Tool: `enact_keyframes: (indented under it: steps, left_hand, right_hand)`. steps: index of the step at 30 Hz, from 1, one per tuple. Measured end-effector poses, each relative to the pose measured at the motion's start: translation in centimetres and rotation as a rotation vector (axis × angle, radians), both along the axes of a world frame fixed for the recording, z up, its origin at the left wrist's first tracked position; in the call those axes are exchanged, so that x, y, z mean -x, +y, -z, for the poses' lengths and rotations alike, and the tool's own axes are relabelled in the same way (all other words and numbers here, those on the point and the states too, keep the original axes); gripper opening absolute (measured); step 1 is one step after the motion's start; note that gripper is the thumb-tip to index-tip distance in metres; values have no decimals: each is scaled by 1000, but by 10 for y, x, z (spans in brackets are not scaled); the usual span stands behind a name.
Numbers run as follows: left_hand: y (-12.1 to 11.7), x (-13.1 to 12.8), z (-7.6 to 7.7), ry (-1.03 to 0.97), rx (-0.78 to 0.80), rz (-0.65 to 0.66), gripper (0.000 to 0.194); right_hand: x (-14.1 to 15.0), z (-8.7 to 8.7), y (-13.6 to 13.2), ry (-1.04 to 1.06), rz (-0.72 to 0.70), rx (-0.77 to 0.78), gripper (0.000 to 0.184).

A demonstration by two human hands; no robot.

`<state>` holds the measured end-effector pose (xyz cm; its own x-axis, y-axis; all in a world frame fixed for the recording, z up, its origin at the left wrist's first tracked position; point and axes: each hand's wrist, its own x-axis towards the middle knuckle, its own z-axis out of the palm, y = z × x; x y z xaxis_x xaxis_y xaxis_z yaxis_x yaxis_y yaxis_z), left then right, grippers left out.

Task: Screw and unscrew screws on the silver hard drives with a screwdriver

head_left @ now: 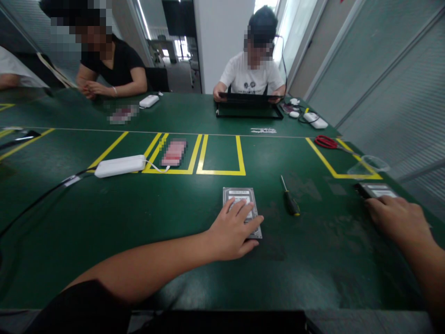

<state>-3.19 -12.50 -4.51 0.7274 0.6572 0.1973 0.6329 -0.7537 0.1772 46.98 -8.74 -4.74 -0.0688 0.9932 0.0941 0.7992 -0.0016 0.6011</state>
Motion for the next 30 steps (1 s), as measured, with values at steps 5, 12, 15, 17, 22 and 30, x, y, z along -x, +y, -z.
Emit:
enact_keyframes:
  steps: [5,12,15,17,22,30]
  left_hand:
    - [0,-1,0,-4,-9,-7,62]
    - [0,-1,1,0,-13,-10,62]
    - [0,0,1,0,-16,-10,62]
    - [0,0,0,-1,-16,-11,62]
    - [0,0,0,0,-12,-4,61]
    - [0,0,1,-5,-6,-4,62]
  right_hand:
    - [4,-3,2,55,57,32,40]
    - [-1,0,4,81,94,13,46]
    - [-4,3,3,78,91,-3,46]
    - [-5,5,2,81,92,-11,48]
    - [-4,7,-3,101,98,-59,50]
    - [4,9,1,276,178,-97,49]
